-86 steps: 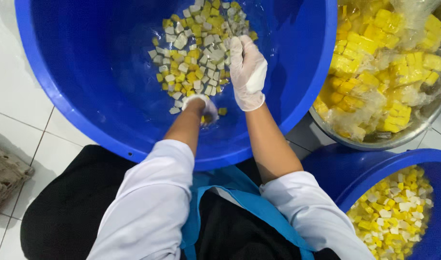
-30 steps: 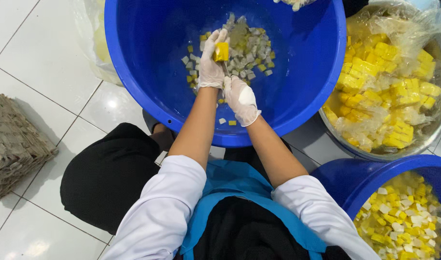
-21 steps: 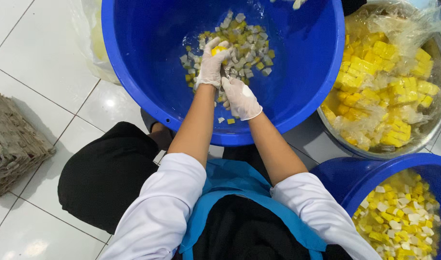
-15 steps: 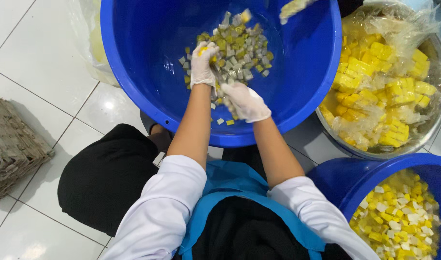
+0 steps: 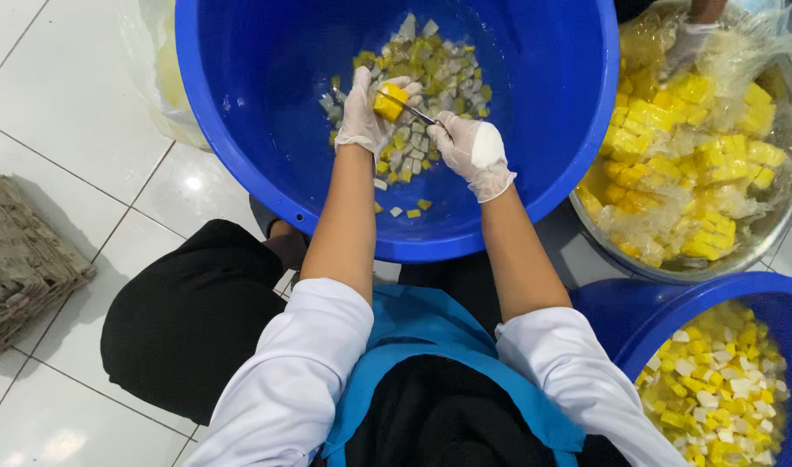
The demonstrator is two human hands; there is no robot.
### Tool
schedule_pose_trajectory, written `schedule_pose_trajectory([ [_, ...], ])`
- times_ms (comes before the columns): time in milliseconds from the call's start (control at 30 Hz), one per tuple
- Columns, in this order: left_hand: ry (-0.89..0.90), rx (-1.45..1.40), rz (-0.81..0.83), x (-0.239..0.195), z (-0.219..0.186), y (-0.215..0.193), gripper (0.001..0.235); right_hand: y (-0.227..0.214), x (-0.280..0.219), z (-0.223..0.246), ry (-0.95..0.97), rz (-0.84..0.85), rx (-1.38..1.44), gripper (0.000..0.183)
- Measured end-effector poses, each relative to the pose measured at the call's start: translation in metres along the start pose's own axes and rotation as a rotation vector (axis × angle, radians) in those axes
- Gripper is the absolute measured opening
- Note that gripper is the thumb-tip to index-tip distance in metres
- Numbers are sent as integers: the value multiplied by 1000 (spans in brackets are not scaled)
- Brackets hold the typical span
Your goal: The person cuts yellow fruit into small cubes using a knife and drops them into a blue basin. They repeatedly retrieve larger pieces from a metal bowl, dice them, and place the cubes into the basin.
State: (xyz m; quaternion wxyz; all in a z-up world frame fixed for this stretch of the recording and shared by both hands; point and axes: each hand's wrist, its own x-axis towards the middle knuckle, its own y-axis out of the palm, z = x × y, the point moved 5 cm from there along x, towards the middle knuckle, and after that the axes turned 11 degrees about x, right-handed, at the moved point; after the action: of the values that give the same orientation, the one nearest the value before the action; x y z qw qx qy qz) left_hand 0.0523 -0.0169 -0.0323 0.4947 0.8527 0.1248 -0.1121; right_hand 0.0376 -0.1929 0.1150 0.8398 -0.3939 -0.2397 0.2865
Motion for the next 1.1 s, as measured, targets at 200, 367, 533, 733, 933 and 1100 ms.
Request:
schedule_pose_trajectory([
  [200,-28,56,-9,-3,-2,8,99,11,1,-16,79,71,-58,23],
  [367,-7,61,29,1,4,1,100,37,1,-29,92,115,-151,27],
  [533,-6,73,-125,41,31,-55,51,76,1,-54,-56,255,-285,15],
  [733,-299,502,-495,73,70,-165,25,113,-8,-75,-34,434,-250,18],
  [933,-262,1583,-518,83,37,-190,32,103,-3,-81,271,355,1,33],
  [1100,-208,1615,-622,60,11,-147,44,85,4,-70,230,111,25,32],
])
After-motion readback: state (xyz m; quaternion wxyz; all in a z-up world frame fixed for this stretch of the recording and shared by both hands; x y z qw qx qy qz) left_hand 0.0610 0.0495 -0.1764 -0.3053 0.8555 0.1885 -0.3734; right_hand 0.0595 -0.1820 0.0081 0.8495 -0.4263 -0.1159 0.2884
